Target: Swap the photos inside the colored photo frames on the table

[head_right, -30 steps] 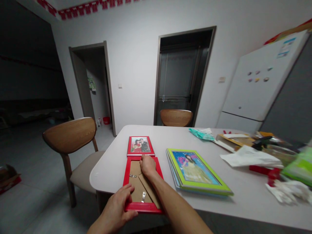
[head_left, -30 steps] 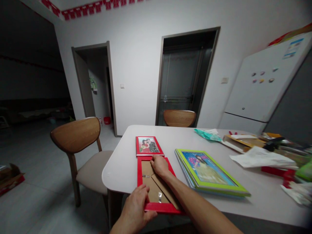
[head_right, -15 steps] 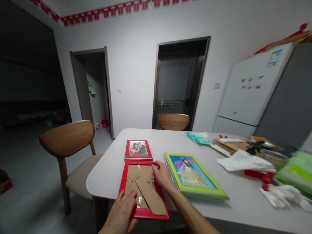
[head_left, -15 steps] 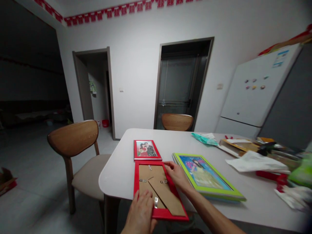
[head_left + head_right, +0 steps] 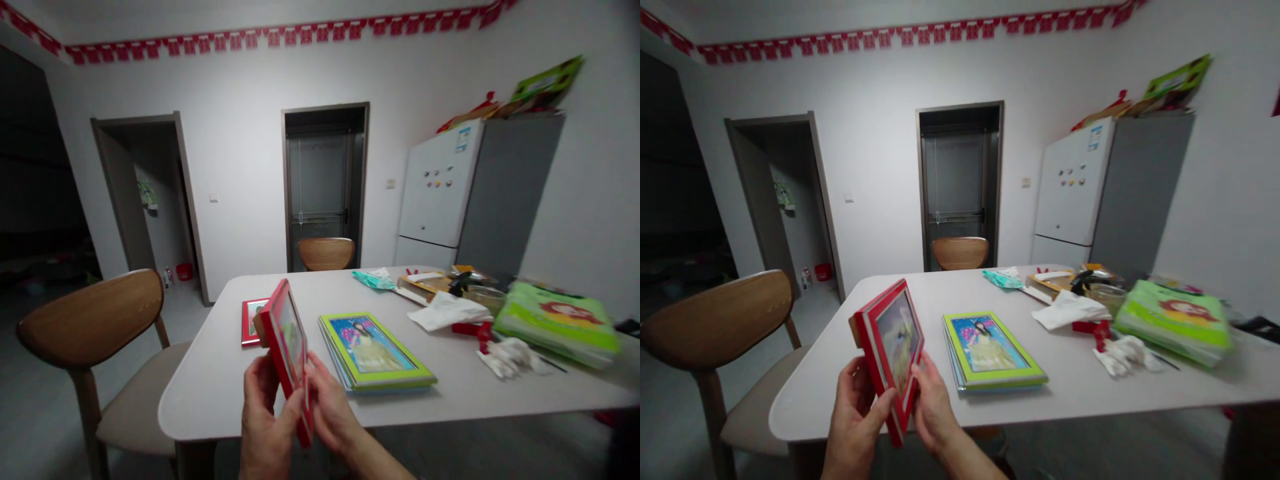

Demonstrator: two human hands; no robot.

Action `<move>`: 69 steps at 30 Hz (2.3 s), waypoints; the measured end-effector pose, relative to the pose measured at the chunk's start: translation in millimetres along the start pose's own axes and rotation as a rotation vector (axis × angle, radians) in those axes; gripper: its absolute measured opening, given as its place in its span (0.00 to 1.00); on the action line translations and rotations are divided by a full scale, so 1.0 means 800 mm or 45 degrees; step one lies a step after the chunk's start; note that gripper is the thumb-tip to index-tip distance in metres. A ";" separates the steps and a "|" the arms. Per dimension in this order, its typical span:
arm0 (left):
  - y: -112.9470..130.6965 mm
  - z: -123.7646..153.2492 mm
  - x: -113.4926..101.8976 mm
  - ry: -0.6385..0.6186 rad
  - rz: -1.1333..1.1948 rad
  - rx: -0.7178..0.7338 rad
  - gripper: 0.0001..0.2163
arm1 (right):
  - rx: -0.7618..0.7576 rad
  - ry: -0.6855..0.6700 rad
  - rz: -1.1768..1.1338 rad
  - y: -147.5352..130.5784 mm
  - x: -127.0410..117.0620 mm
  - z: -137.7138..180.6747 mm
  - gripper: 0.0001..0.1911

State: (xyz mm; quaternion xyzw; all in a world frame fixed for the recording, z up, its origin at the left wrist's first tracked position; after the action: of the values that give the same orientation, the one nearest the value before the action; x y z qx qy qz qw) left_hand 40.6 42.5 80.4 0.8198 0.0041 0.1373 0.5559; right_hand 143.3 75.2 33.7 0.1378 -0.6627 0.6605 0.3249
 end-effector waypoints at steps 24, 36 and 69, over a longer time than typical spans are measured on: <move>-0.119 -0.018 0.087 -0.457 -0.766 -0.020 0.19 | -0.775 0.288 2.021 -0.168 -0.139 -0.140 0.15; -0.116 -0.069 -0.035 -0.245 -1.074 0.144 0.19 | -0.996 -0.333 2.054 0.011 0.061 -0.143 0.16; -0.083 0.000 0.008 -0.714 -1.468 0.499 0.27 | -0.607 0.015 1.051 -0.006 -0.037 -0.048 0.19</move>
State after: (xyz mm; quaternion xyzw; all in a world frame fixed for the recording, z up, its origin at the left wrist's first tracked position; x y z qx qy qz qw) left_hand 56.6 69.1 20.9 0.7769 0.3217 -0.4032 0.3611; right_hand 178.2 104.8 16.0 -0.2193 -0.7933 0.5647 0.0616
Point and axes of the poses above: each hand's wrist, its own z-axis away from the middle knuckle, its own x-axis out of the palm, y = z × x, the point moved 4 cm from there along -z, towards the middle knuckle, and after that the axes turned 11 degrees about y, right-handed, at the moved point
